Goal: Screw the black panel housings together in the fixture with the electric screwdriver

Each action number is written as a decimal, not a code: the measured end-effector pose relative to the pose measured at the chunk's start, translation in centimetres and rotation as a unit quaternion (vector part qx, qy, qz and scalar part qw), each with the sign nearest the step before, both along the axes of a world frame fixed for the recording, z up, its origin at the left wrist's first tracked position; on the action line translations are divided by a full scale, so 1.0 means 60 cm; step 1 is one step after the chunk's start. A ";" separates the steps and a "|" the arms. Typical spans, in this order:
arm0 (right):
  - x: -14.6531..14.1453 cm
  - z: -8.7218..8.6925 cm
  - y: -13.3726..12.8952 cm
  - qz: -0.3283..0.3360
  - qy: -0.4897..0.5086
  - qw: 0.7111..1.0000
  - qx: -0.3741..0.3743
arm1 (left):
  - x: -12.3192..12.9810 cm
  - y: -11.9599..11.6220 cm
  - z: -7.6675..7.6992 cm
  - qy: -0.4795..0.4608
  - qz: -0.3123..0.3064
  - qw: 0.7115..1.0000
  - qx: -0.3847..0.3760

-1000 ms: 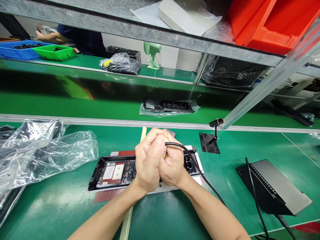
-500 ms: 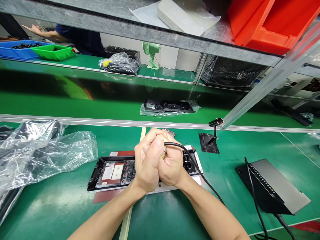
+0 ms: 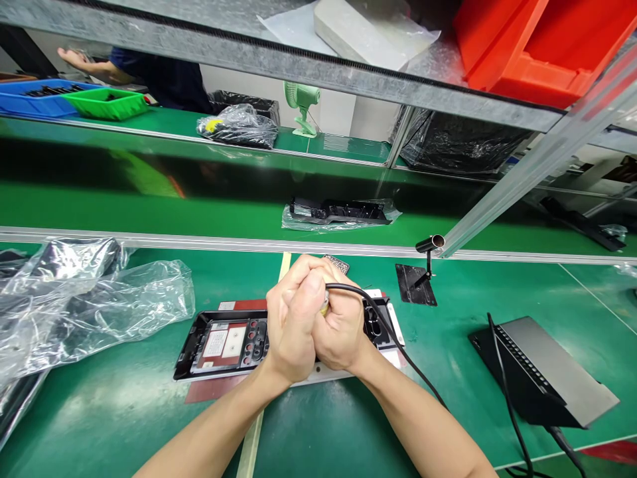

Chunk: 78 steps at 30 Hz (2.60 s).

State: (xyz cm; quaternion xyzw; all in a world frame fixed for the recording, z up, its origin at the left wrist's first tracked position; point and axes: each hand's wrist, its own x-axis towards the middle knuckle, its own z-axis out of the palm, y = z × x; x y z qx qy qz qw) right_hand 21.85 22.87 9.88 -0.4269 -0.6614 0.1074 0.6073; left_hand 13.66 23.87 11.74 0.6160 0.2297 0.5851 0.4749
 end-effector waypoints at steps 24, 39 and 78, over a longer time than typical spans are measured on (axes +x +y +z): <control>-0.002 -0.001 -0.001 -0.002 0.001 1.000 -0.003 | 0.000 -0.001 0.000 -0.003 -0.004 1.000 0.001; -0.002 -0.005 -0.002 -0.018 -0.006 1.000 -0.018 | 0.000 -0.001 0.000 0.004 0.004 1.000 -0.008; -0.001 -0.007 -0.001 -0.016 -0.014 1.000 -0.008 | -0.002 -0.001 -0.005 -0.024 -0.019 1.000 -0.005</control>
